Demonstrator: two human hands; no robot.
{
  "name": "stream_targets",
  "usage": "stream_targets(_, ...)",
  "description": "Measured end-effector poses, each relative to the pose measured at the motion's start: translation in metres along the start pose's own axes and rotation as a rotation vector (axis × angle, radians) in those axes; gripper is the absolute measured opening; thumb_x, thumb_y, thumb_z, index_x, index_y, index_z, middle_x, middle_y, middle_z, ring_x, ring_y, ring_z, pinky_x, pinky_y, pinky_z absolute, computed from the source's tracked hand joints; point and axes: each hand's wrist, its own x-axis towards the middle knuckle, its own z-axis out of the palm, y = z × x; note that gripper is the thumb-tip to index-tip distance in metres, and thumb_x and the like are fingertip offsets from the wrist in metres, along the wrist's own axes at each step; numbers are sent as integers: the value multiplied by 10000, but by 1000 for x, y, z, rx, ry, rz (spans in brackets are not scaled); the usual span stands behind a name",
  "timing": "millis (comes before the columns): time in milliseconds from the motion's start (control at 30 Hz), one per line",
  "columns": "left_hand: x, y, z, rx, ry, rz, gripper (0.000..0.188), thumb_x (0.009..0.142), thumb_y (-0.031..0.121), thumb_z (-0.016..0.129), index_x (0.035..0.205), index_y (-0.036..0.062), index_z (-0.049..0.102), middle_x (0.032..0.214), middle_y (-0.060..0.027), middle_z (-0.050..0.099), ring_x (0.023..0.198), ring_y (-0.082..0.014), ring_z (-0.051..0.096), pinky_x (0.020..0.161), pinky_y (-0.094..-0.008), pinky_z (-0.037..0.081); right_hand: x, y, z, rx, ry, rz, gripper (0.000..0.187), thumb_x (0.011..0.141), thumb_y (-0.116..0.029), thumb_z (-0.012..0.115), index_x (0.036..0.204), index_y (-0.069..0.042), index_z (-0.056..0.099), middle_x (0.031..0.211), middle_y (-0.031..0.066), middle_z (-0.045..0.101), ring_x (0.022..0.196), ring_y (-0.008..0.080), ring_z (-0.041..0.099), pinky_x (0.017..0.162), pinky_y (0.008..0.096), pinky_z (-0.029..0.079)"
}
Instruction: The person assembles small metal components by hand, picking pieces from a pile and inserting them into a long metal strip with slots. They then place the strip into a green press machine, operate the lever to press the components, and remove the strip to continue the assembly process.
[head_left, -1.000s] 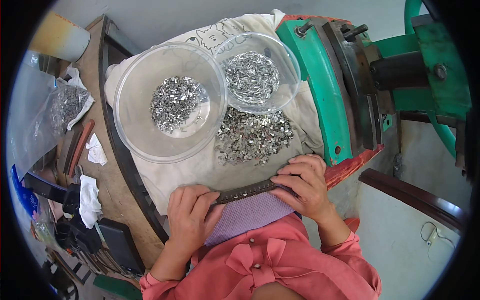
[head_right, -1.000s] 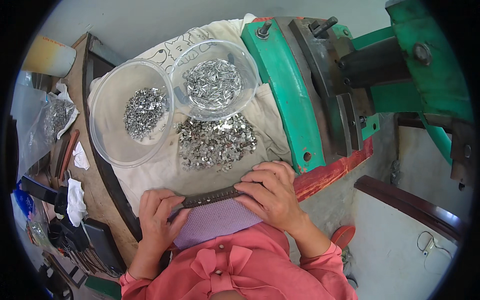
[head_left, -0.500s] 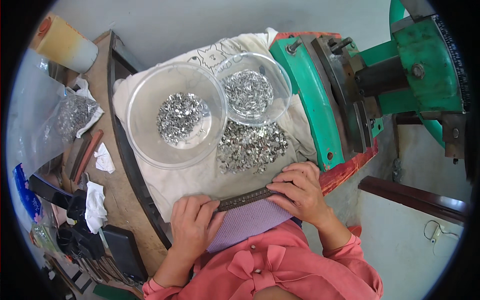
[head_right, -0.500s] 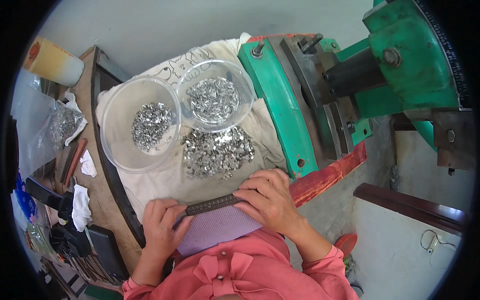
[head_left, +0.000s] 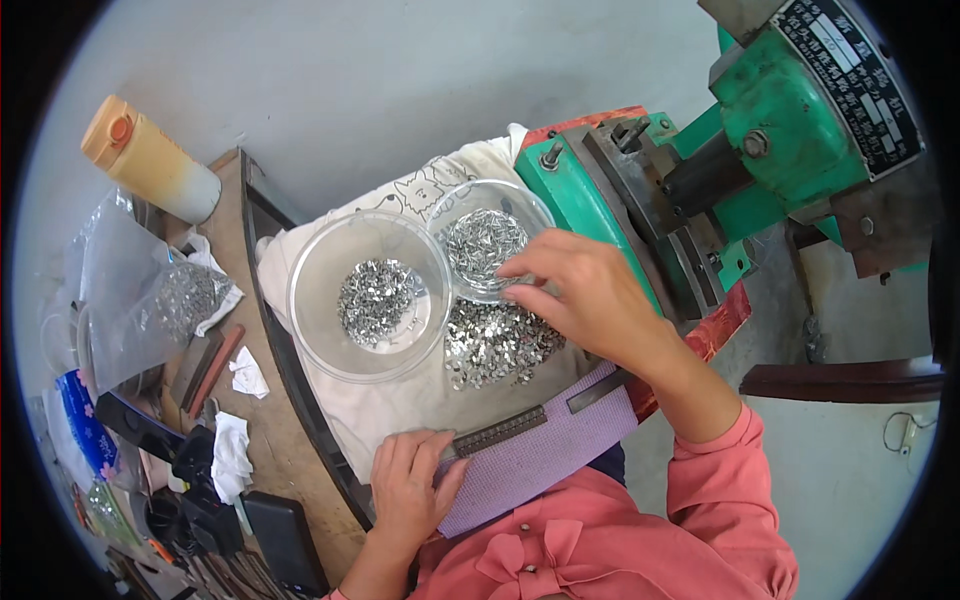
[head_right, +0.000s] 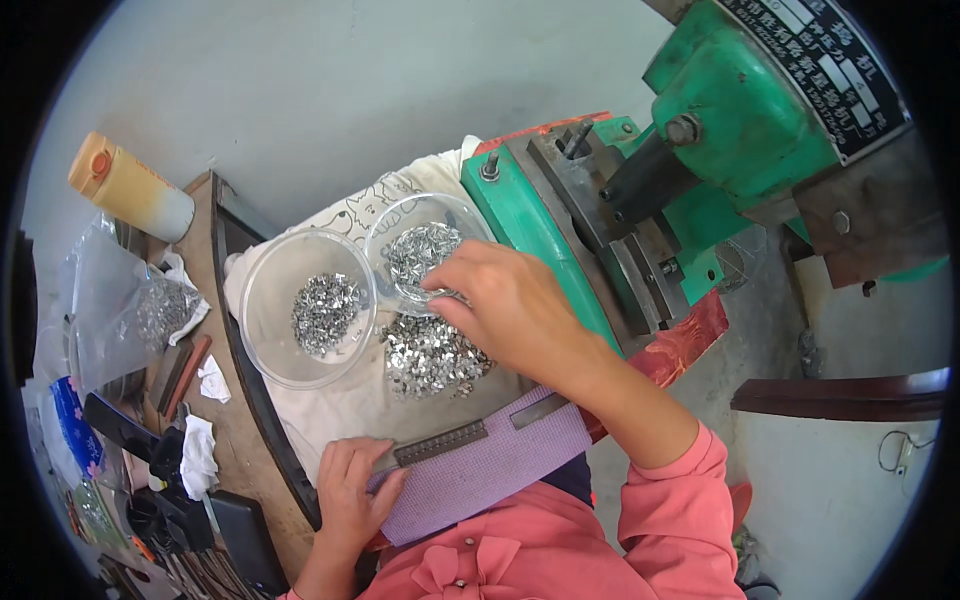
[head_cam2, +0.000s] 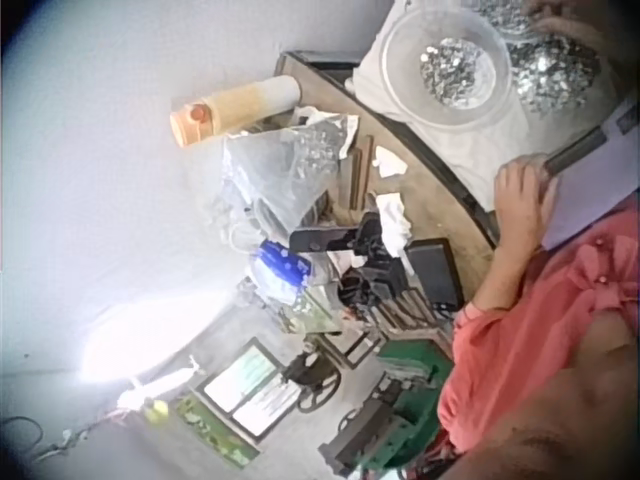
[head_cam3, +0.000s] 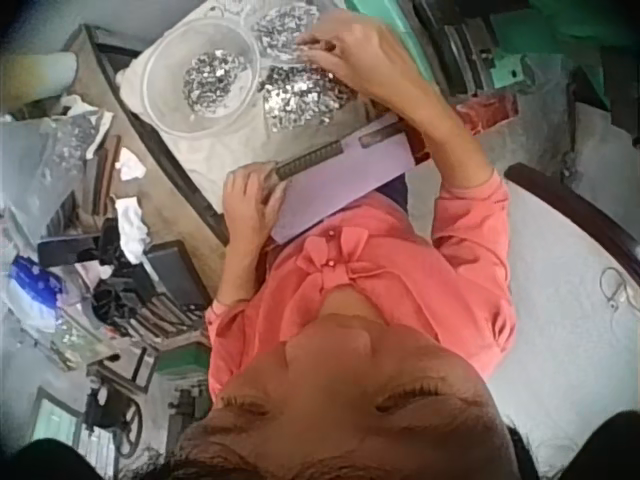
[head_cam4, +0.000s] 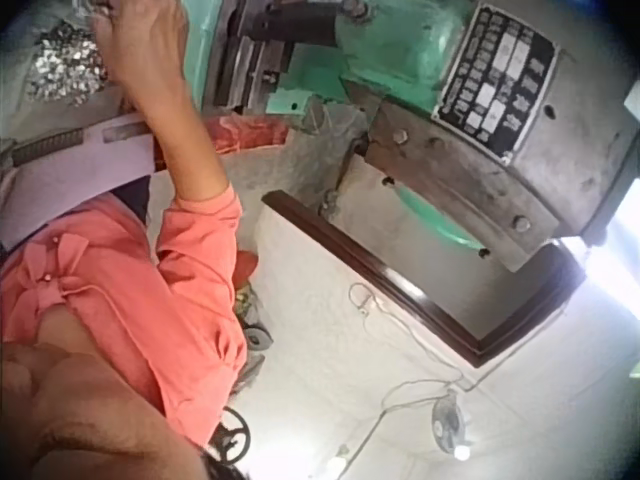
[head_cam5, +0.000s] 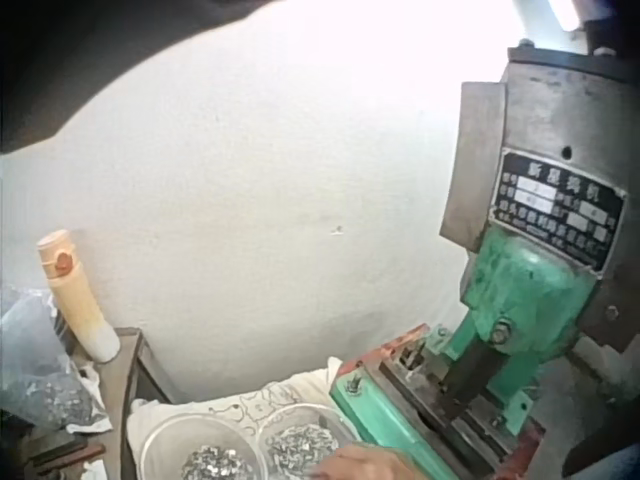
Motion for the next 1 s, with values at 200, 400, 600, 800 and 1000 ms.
stream_targets(200,-8,-5,3,-3,-1,19,481,726,119,838,1169,52,662,1024,-126,650,893,-317,616,770,-409,491,45,19,31,-161,-160,14,235,810,-123,771,1021,-24,744,1001,176,706,951,355,682,841,445,537)
stream_targets(400,-8,3,2,-40,6,20,494,698,48,841,1151,7,648,1028,-162,654,920,-358,620,791,-428,507,60,31,52,-212,-196,-45,190,766,-82,750,940,-4,751,943,208,719,911,381,698,823,461,551)
stream_targets(600,-7,0,-1,-50,40,50,504,728,66,833,1193,14,647,1057,-167,652,918,-354,618,794,-418,511,70,32,55,-120,-251,-45,94,718,-25,693,788,-5,753,806,255,705,811,416,712,743,488,564)
stream_targets(800,-3,12,-15,-288,76,-118,457,766,-27,765,1200,-30,621,1029,-132,650,940,-225,625,840,-331,510,71,34,55,-167,-263,-68,123,713,-62,722,819,-6,753,829,229,723,829,390,721,754,470,568)
stream_targets(1000,-6,26,-22,-758,186,-407,286,900,-10,692,1177,-26,621,1031,-79,652,939,-136,613,850,-274,498,74,27,53,-217,-306,-94,122,695,-75,723,806,-35,754,825,199,727,801,380,713,748,473,554)
